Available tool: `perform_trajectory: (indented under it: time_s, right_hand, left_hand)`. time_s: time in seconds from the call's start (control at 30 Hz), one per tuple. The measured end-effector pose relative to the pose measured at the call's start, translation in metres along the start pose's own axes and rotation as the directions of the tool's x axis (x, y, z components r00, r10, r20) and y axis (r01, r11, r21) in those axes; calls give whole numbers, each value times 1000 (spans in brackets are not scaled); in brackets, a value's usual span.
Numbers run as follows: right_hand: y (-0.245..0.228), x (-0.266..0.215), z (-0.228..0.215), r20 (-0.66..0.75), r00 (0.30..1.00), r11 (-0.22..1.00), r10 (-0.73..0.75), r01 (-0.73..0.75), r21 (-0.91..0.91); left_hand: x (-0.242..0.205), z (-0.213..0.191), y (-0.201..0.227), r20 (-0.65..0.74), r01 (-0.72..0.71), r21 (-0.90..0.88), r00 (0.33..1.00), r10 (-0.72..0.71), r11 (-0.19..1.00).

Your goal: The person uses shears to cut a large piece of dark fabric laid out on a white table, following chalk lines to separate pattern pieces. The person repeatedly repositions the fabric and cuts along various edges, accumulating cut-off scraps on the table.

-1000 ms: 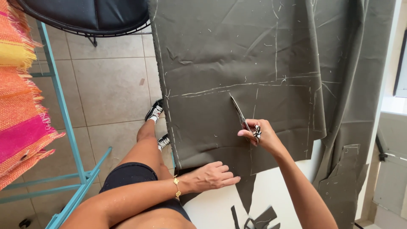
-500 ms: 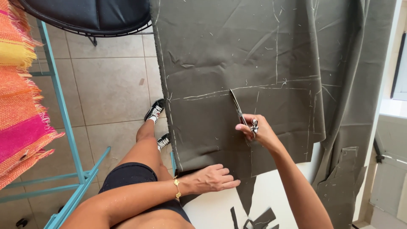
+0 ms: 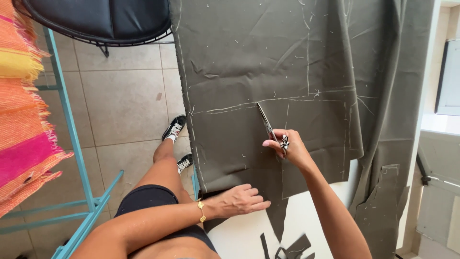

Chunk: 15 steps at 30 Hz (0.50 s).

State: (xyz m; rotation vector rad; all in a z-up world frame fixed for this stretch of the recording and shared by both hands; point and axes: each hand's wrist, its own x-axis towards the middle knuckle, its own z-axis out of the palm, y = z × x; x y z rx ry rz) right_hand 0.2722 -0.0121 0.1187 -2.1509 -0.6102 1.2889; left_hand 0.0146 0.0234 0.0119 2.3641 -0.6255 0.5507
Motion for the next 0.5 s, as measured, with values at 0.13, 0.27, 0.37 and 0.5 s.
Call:
perform_trajectory:
  time_s: [0.13, 0.27, 0.37, 0.5]
  right_hand:
    - [-5, -26, 9, -51, 994, 991, -96, 90, -100]
    - [4, -91, 8, -171, 979, 967, -111, 66, -244]
    - [30, -167, 25, -307, 950, 958, -46, -45, -282]
    - [84, -246, 80, -471, 796, 923, 379, -359, 136]
  left_hand:
    - [-3, -11, 16, 0, -14, 56, 1000, 14, 998]
    - [12, -62, 28, 239, 278, -307, 948, -209, 910]
    - [2, -112, 13, 36, 400, -454, 901, -432, 796]
    - [-41, -171, -48, -133, 712, -577, 401, -906, 400]
